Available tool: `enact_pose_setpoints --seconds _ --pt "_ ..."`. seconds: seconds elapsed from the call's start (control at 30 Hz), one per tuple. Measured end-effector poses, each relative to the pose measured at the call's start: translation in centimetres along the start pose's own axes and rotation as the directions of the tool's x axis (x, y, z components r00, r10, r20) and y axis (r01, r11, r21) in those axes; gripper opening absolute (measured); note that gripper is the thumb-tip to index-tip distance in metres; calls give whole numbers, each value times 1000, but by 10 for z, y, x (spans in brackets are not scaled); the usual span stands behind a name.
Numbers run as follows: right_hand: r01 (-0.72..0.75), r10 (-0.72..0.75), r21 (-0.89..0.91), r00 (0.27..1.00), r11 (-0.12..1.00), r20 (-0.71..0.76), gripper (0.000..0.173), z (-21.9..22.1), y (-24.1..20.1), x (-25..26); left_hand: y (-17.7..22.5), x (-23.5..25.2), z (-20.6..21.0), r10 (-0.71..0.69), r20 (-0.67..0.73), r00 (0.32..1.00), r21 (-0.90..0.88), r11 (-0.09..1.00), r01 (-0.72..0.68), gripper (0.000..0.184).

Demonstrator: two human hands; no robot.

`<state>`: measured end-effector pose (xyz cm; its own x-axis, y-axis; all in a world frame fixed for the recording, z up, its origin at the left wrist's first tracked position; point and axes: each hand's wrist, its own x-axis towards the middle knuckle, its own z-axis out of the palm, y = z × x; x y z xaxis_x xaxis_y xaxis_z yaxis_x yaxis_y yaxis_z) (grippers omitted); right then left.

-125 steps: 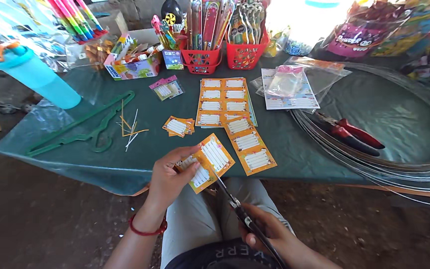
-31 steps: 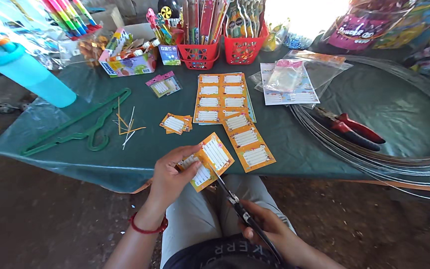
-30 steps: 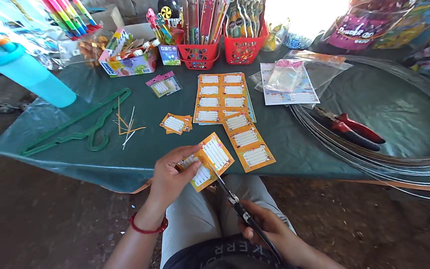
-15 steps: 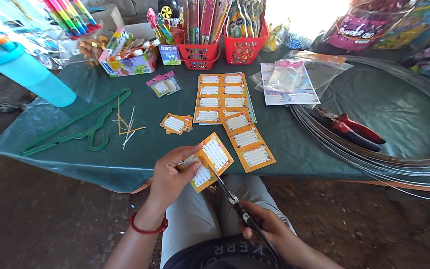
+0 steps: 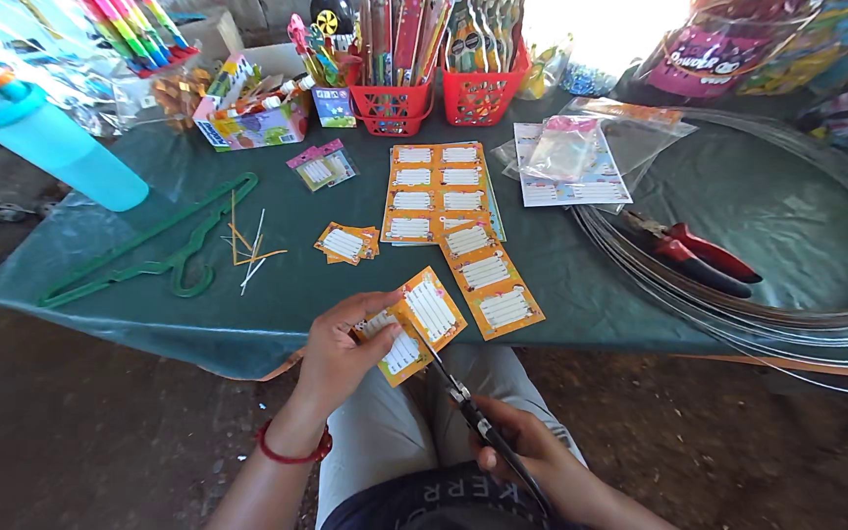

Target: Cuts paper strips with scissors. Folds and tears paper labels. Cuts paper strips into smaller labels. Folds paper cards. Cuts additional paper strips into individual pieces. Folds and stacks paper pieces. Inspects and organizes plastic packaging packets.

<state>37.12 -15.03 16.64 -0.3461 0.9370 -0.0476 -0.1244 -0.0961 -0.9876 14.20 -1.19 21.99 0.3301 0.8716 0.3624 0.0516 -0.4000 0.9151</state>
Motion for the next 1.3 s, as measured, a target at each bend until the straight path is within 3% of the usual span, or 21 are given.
enact_pose_setpoints --seconds 1.0,1.17,1.3 --pt "48 -48 -7 999 999 -8 67 1 3 1 -2 -1 3 28 54 998 43 999 -30 29" --pt "28 -28 15 1000 1000 -2 68 1 3 0 -1 -1 5 -38 42 998 -30 999 39 42" --pt "9 -9 19 1000 1000 -4 72 1 2 0 0 -1 5 -46 59 997 -49 998 49 42"
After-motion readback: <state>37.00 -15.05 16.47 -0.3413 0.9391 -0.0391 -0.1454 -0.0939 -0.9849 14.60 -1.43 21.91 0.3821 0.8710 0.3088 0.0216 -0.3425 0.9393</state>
